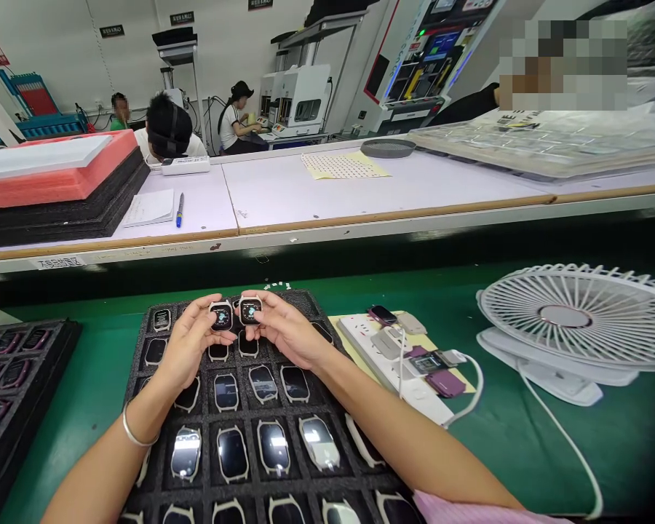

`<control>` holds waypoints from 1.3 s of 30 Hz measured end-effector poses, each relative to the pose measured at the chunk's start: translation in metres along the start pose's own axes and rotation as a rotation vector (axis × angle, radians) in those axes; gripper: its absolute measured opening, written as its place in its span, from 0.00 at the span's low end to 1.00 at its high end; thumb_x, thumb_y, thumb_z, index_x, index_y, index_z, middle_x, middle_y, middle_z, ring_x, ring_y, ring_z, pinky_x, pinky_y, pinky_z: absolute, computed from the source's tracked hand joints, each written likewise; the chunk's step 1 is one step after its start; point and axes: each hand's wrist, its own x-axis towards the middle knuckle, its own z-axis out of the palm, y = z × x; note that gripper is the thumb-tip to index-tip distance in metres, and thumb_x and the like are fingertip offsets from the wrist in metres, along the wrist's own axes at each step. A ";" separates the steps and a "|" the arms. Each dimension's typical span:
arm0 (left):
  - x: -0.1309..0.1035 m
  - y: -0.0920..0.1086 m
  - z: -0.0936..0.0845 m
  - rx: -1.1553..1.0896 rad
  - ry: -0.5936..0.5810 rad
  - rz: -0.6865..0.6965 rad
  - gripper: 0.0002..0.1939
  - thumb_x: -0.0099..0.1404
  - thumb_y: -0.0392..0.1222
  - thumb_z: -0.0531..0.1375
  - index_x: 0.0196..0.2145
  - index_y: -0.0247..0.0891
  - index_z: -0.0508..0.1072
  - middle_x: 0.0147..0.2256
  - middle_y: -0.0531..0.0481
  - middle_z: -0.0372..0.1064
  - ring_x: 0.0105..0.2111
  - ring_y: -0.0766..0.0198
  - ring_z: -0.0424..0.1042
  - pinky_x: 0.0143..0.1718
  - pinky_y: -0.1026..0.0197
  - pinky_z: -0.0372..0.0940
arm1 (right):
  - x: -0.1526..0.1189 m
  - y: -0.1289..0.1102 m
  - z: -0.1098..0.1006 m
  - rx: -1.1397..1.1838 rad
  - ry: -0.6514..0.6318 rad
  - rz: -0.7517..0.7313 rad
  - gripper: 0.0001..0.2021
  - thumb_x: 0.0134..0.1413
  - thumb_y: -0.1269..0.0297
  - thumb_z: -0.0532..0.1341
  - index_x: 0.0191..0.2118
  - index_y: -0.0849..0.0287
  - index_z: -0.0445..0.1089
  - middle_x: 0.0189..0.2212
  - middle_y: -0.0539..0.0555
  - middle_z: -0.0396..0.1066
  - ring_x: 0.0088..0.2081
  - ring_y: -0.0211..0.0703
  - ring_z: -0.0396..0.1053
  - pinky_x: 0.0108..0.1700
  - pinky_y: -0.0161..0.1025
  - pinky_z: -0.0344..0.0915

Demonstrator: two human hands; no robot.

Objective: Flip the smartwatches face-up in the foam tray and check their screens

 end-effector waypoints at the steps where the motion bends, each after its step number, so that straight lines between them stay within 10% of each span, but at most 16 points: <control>1: 0.000 0.000 0.000 0.009 -0.008 0.006 0.24 0.59 0.48 0.66 0.50 0.38 0.69 0.41 0.48 0.75 0.29 0.62 0.78 0.36 0.57 0.73 | 0.000 0.000 0.000 -0.014 0.003 -0.013 0.19 0.53 0.64 0.68 0.51 0.56 0.68 0.38 0.51 0.73 0.30 0.38 0.71 0.35 0.39 0.64; 39: -0.003 -0.001 0.005 0.129 -0.054 0.057 0.20 0.56 0.40 0.64 0.46 0.36 0.67 0.45 0.46 0.72 0.26 0.65 0.78 0.31 0.62 0.74 | -0.003 0.004 -0.002 -0.162 -0.035 -0.109 0.20 0.51 0.70 0.66 0.51 0.55 0.67 0.36 0.49 0.69 0.28 0.35 0.69 0.34 0.38 0.66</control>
